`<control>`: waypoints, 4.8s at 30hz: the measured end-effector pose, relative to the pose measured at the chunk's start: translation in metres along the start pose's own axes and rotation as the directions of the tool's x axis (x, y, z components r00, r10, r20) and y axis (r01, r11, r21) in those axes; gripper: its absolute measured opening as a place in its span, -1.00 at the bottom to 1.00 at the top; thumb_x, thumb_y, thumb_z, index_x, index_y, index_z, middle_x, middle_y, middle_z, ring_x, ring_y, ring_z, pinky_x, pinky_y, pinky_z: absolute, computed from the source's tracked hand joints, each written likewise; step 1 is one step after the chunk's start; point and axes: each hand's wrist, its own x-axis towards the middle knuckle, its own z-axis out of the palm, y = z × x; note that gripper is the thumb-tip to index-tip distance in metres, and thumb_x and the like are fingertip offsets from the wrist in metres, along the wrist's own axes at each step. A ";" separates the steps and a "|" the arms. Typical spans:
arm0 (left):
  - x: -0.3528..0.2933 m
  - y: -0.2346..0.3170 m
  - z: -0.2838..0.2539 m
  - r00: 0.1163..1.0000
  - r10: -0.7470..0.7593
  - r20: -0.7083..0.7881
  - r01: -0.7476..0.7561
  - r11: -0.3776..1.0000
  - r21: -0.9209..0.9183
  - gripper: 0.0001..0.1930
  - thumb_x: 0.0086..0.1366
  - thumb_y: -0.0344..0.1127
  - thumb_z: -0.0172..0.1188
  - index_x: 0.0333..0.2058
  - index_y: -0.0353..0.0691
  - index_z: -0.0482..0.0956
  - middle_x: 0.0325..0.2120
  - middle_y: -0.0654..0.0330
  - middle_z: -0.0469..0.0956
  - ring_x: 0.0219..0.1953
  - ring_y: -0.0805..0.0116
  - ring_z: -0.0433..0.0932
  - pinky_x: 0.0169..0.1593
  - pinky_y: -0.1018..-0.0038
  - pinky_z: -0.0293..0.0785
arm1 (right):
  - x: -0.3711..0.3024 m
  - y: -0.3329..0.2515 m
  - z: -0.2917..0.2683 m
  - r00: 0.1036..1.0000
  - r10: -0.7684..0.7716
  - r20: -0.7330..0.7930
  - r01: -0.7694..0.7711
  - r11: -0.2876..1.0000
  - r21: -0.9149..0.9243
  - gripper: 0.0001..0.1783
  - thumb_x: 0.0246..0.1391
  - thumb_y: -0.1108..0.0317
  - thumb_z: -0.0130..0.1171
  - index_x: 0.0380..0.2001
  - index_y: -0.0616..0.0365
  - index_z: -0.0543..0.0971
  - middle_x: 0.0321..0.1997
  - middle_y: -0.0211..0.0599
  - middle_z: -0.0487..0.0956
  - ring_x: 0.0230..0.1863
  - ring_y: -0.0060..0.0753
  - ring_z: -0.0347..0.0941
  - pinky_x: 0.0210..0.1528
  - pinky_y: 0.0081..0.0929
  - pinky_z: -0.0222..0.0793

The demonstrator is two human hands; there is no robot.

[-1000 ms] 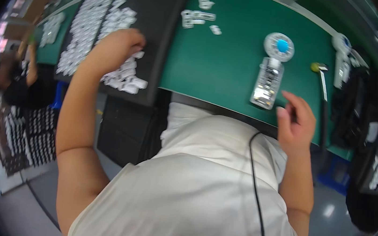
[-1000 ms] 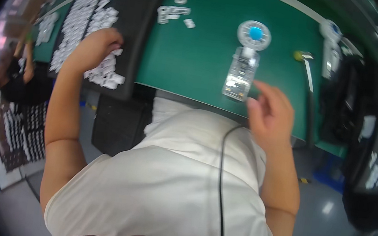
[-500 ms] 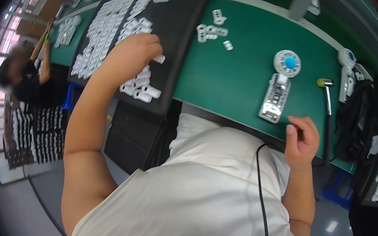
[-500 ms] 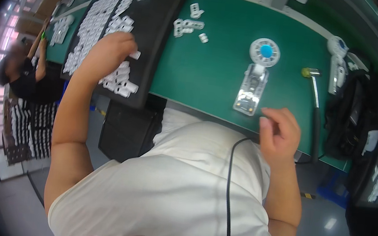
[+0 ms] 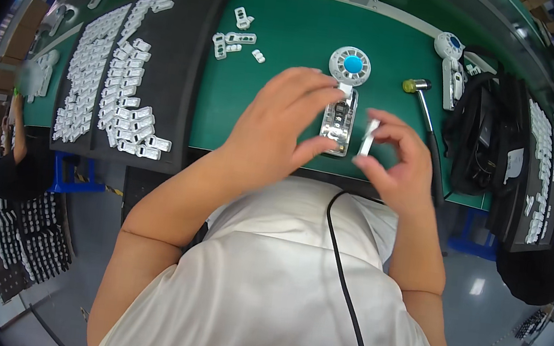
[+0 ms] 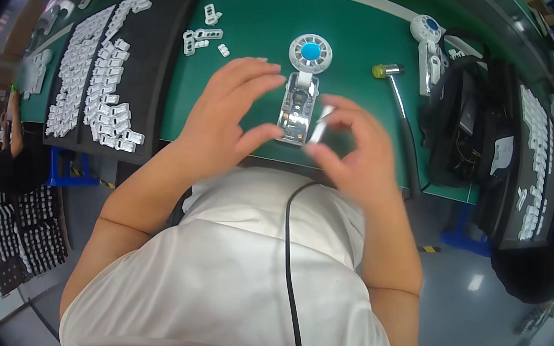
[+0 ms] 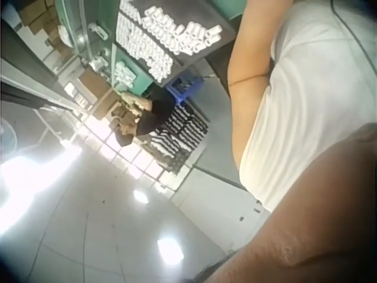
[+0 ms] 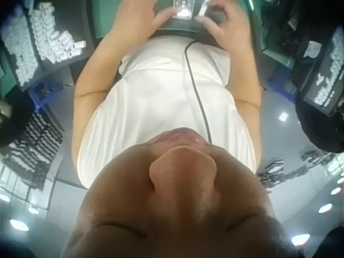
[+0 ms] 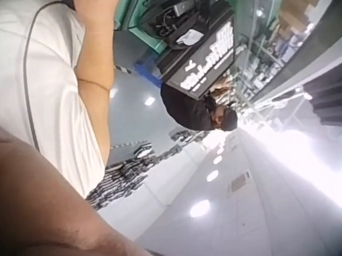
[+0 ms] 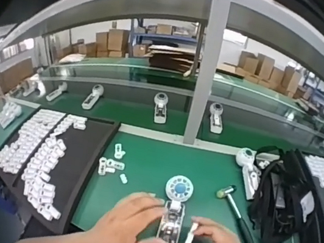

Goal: Assembling plastic handheld fan components by inserting internal parts and securing them using a small mallet.

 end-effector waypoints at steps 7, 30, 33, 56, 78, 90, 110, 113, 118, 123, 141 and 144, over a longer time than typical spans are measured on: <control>-0.009 -0.018 0.049 0.933 -0.315 0.172 0.323 0.946 -0.020 -0.24 0.18 -0.09 0.59 0.31 -0.16 0.50 0.38 0.08 0.49 0.50 -0.19 0.30 0.46 -0.04 0.33 | 0.009 -0.008 -0.027 0.988 0.025 0.153 0.136 0.344 -0.929 -0.52 -0.02 0.40 0.59 -0.01 0.20 0.66 0.34 -0.11 0.62 0.32 0.12 0.52 0.34 -0.11 0.48; -0.014 -0.022 0.050 0.927 -0.318 0.199 0.330 0.944 -0.029 -0.27 0.18 -0.04 0.59 0.26 -0.20 0.55 0.39 0.05 0.44 0.51 -0.15 0.28 0.48 -0.04 0.28 | 0.028 -0.014 -0.011 0.984 -0.145 0.102 0.158 0.448 -0.880 -0.50 -0.06 0.37 0.61 -0.01 0.19 0.70 0.23 -0.16 0.73 0.25 0.04 0.61 0.29 -0.13 0.52; -0.011 -0.020 0.049 0.904 -0.381 0.194 0.405 0.909 -0.101 -0.11 0.14 0.00 0.62 0.36 -0.21 0.43 0.40 0.01 0.43 0.52 -0.14 0.28 0.49 -0.03 0.27 | 0.040 -0.015 0.000 0.978 -0.137 0.155 0.201 0.468 -0.860 -0.49 -0.07 0.36 0.62 0.00 0.19 0.71 0.22 -0.18 0.74 0.25 0.01 0.61 0.29 -0.14 0.53; -0.017 -0.014 0.044 0.925 -0.328 0.192 0.341 0.939 -0.038 0.10 0.05 0.00 0.68 0.47 -0.30 0.29 0.36 -0.10 0.46 0.49 -0.13 0.35 0.48 0.04 0.33 | 0.058 -0.024 0.013 0.946 -0.042 0.322 0.317 0.336 -0.887 -0.57 -0.05 0.33 0.59 -0.10 0.31 0.77 0.14 -0.17 0.73 0.13 -0.04 0.58 0.19 -0.15 0.56; -0.050 0.014 0.050 0.984 -0.108 0.144 0.072 0.969 0.235 -0.36 0.21 -0.25 0.47 0.27 -0.25 0.57 0.22 0.12 0.52 0.28 0.06 0.47 0.21 0.15 0.50 | 0.006 -0.021 -0.051 0.975 -0.063 -0.214 -0.219 -0.094 -0.971 -0.50 0.30 0.27 0.37 0.23 0.22 0.58 0.25 -0.01 0.60 0.20 0.19 0.57 0.20 -0.07 0.55; -0.050 0.009 0.056 0.994 -0.053 0.100 0.023 0.960 0.280 -0.45 0.26 -0.26 0.40 0.23 -0.25 0.60 0.21 0.17 0.54 0.20 0.13 0.49 0.09 0.21 0.51 | -0.030 -0.035 0.010 0.991 0.132 0.036 -0.053 0.611 -0.789 -0.41 0.38 0.59 0.02 0.45 0.25 0.45 -0.27 -0.18 0.57 -0.35 -0.33 0.47 -0.15 -0.40 0.52; -0.049 0.009 0.060 0.996 -0.049 0.072 0.029 0.965 0.262 -0.48 0.20 -0.38 0.35 0.18 -0.23 0.64 0.13 0.23 0.55 0.13 0.19 0.51 0.01 0.27 0.48 | -0.042 -0.021 -0.006 0.982 -0.002 0.189 0.178 0.335 -0.925 -0.28 0.38 0.69 -0.09 0.59 0.15 0.31 -0.32 -0.21 0.53 -0.42 -0.38 0.44 -0.27 -0.44 0.48; -0.048 0.008 0.057 0.994 -0.057 0.090 0.031 0.964 0.263 -0.48 0.20 -0.37 0.37 0.17 -0.23 0.64 0.13 0.22 0.55 0.13 0.18 0.51 0.03 0.27 0.49 | -0.039 -0.040 -0.006 0.992 0.118 0.032 -0.035 0.529 -0.848 -0.34 0.41 0.59 0.03 0.55 0.17 0.37 -0.26 -0.17 0.63 -0.37 -0.16 0.55 -0.23 -0.31 0.50; -0.037 0.011 0.043 0.980 -0.103 0.168 0.078 0.986 0.149 -0.47 0.18 -0.34 0.44 0.16 -0.22 0.63 0.15 0.18 0.54 0.18 0.12 0.50 0.11 0.22 0.51 | -0.050 -0.029 -0.020 0.964 0.140 -0.225 -0.257 0.705 -0.661 -0.37 0.48 0.52 -0.04 0.58 0.21 0.32 -0.36 -0.31 0.54 -0.41 -0.45 0.44 -0.28 -0.47 0.42; -0.028 0.001 0.042 0.977 -0.148 0.156 0.145 0.989 0.031 -0.40 0.11 -0.36 0.53 0.16 -0.25 0.62 0.15 0.07 0.57 0.18 -0.03 0.56 0.19 0.12 0.56 | -0.050 -0.004 -0.023 0.963 0.111 -0.246 -0.240 0.767 -0.595 -0.35 0.54 0.51 -0.16 0.63 0.14 0.24 -0.39 -0.49 0.42 -0.50 -0.73 0.23 -0.45 -0.70 0.23; -0.034 -0.008 0.046 0.967 -0.191 0.170 0.175 0.979 0.105 -0.35 0.19 -0.16 0.58 0.22 -0.19 0.60 0.29 0.02 0.54 0.23 -0.01 0.58 0.20 0.09 0.55 | -0.047 -0.002 -0.030 0.968 0.140 -0.209 -0.219 0.880 -0.422 -0.34 0.52 0.53 -0.17 0.63 0.18 0.24 -0.40 -0.46 0.43 -0.53 -0.72 0.22 -0.45 -0.68 0.23; -0.034 -0.007 0.047 0.967 -0.194 0.167 0.177 0.978 0.107 -0.36 0.18 -0.16 0.59 0.22 -0.19 0.61 0.29 0.02 0.55 0.22 -0.01 0.59 0.20 0.09 0.55 | -0.049 -0.001 -0.031 0.972 0.135 -0.194 -0.207 0.883 -0.421 -0.35 0.51 0.54 -0.17 0.62 0.21 0.23 -0.40 -0.46 0.43 -0.53 -0.74 0.22 -0.46 -0.69 0.22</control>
